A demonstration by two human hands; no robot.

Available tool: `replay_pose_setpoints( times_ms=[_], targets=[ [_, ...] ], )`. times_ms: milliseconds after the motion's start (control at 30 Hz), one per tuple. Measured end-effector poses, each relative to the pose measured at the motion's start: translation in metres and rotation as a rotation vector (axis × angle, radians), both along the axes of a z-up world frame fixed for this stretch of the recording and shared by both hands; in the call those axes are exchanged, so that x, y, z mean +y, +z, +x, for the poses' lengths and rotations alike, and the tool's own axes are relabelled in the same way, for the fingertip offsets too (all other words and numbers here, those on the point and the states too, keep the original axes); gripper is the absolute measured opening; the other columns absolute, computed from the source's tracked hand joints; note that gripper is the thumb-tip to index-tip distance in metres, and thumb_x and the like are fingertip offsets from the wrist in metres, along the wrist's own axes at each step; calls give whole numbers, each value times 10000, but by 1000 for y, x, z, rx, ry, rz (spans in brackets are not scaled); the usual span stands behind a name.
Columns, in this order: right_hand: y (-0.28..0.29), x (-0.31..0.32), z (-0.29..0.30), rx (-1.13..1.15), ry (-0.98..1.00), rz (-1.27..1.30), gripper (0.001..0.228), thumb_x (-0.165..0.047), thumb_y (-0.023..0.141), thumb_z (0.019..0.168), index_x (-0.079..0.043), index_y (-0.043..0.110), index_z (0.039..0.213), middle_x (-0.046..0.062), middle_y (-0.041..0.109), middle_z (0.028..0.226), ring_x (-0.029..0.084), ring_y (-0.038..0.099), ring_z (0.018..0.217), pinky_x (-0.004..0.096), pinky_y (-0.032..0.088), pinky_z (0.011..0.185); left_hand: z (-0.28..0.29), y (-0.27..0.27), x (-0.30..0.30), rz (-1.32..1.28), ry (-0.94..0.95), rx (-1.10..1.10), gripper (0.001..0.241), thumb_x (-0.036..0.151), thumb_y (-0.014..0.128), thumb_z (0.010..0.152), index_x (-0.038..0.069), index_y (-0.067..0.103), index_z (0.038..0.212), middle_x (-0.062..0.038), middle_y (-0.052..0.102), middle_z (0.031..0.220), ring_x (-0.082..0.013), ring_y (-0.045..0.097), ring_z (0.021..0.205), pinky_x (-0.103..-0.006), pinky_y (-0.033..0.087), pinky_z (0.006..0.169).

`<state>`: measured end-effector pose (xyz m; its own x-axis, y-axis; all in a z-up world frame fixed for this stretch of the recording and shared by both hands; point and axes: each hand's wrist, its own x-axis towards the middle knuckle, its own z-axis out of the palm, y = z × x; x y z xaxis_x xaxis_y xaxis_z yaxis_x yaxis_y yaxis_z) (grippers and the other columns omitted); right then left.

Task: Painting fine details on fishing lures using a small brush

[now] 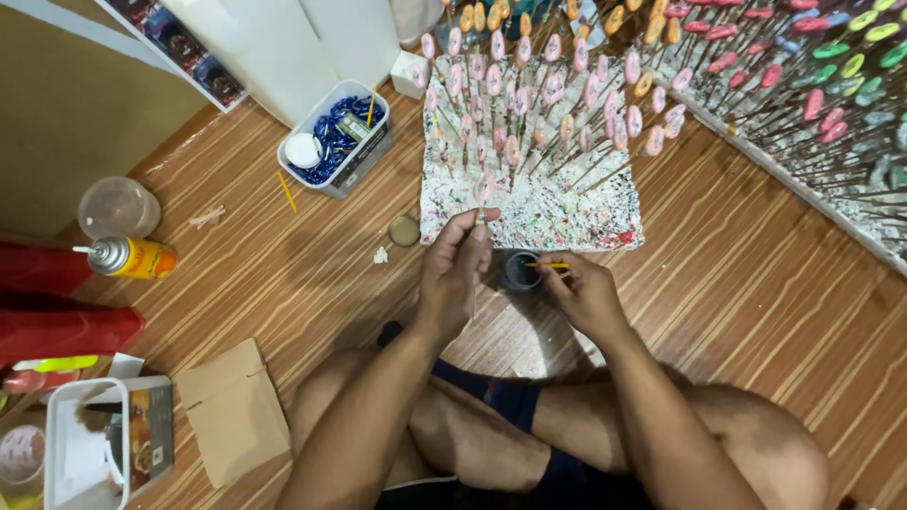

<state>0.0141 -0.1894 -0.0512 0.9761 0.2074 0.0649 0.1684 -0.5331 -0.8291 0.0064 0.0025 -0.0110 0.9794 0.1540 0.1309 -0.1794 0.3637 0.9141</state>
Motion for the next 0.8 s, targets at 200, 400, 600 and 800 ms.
replay_pose_setpoints(
  times_ms=[200,400,600,800],
  targets=[
    [-42,-12,11,-94,27,-46,151,-159,751,923,-132,789,1066,150,764,894,369,739,866,461,582,762,-5,-5,1,-111,-48,55,337,108,457,1085,-61,570,1355,-53,527,1025,-45,425,808,-168,398,660],
    [-37,-9,13,-127,64,-56,142,-161,751,912,-134,795,1044,145,753,882,378,730,869,465,574,775,0,-29,2,-70,-96,36,332,55,391,1091,-65,508,1378,-160,570,1261,-68,405,833,-205,389,703],
    [-25,-19,19,-20,-99,484,152,55,584,944,-20,696,1016,136,692,771,200,668,599,341,585,610,-7,6,3,41,-147,149,285,121,545,1050,-52,646,1253,-222,642,1042,-283,625,920,-402,577,836],
    [56,-7,-5,-200,-166,798,276,-121,559,965,117,645,1076,228,679,913,262,735,846,392,653,819,-30,6,-34,-241,-230,311,336,96,654,994,-104,654,1263,-255,663,1128,-308,673,1069,-462,637,872]
  ],
)
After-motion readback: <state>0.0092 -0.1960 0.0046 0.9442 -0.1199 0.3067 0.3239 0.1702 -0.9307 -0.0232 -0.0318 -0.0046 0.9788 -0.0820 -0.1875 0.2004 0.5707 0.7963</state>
